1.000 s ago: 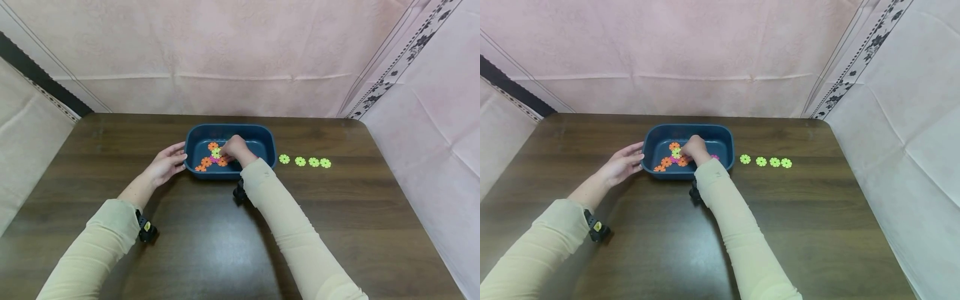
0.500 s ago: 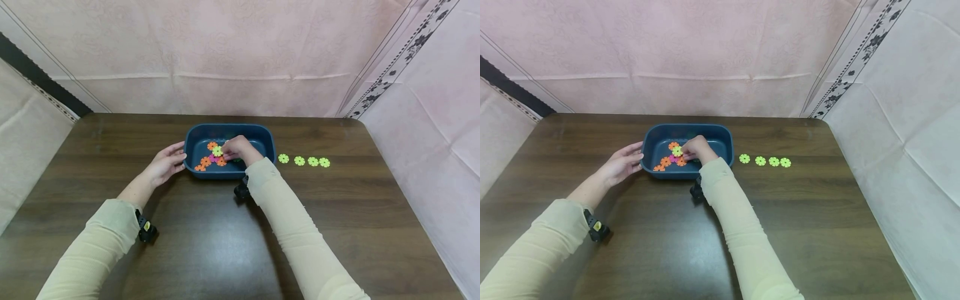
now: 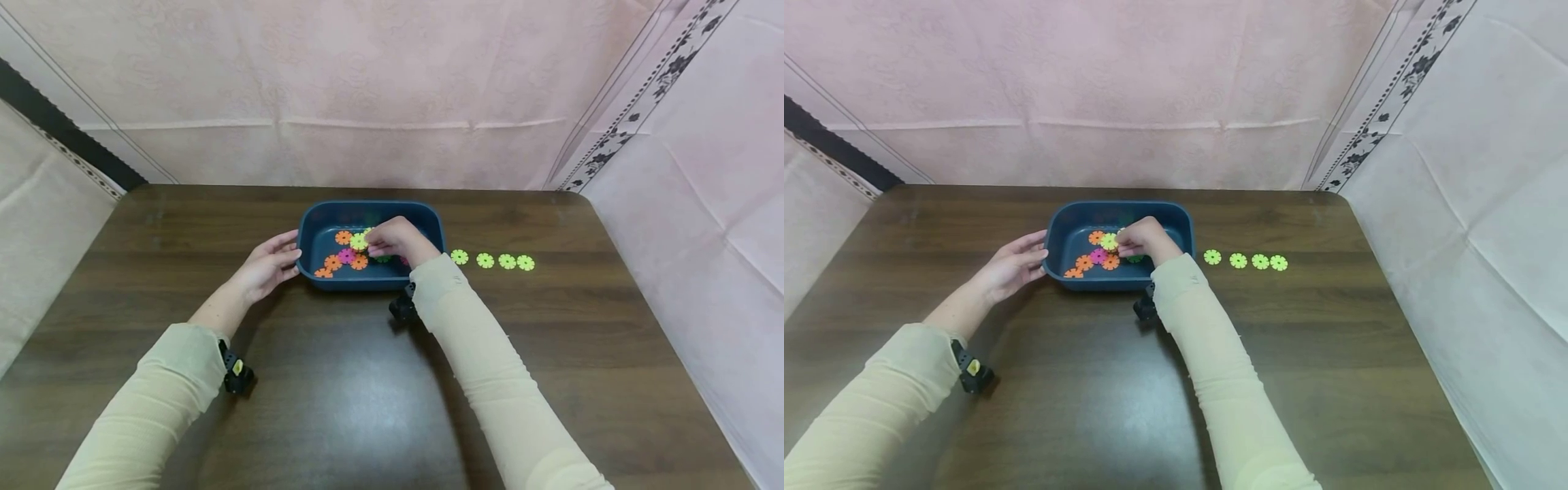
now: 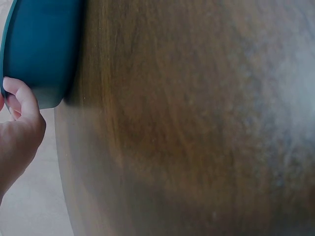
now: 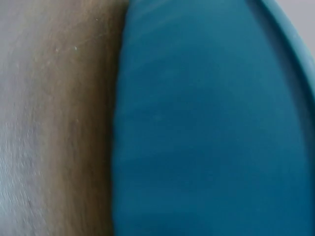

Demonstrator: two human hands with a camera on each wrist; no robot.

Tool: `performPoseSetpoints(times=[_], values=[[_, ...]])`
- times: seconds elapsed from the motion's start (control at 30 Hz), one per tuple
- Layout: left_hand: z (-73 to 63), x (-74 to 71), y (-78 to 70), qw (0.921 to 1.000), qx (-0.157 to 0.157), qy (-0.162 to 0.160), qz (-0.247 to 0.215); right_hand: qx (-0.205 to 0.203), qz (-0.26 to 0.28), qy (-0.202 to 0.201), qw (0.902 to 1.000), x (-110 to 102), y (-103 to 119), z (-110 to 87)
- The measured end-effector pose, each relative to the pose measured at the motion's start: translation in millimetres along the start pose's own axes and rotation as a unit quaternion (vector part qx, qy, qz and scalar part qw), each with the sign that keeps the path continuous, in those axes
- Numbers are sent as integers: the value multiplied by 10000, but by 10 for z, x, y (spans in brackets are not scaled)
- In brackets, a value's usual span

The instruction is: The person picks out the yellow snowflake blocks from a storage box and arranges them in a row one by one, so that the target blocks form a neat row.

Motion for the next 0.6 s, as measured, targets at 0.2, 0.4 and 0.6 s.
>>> performPoseSetpoints(times=[0.2,0.4,0.6], values=[[8,1,1,9999,29,-44,127,-159,180,71,9997,-75,33,-90],[-1,7,-6,9999,27,-38,128,-394,78,80,9992,-191,92,-157],[-17,19,-17,9999,5,-16,103,-578,129,171,9981,-338,159,-240]])
Point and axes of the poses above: each hand's wrist, its own z-axis towards the middle knuckle, its own x-axis out of the palm, y = z × x, the point moved 6 cm from there along z, towards the middle knuckle, and after that the axes turned 4 degrees about x, right-handed, at the moved point
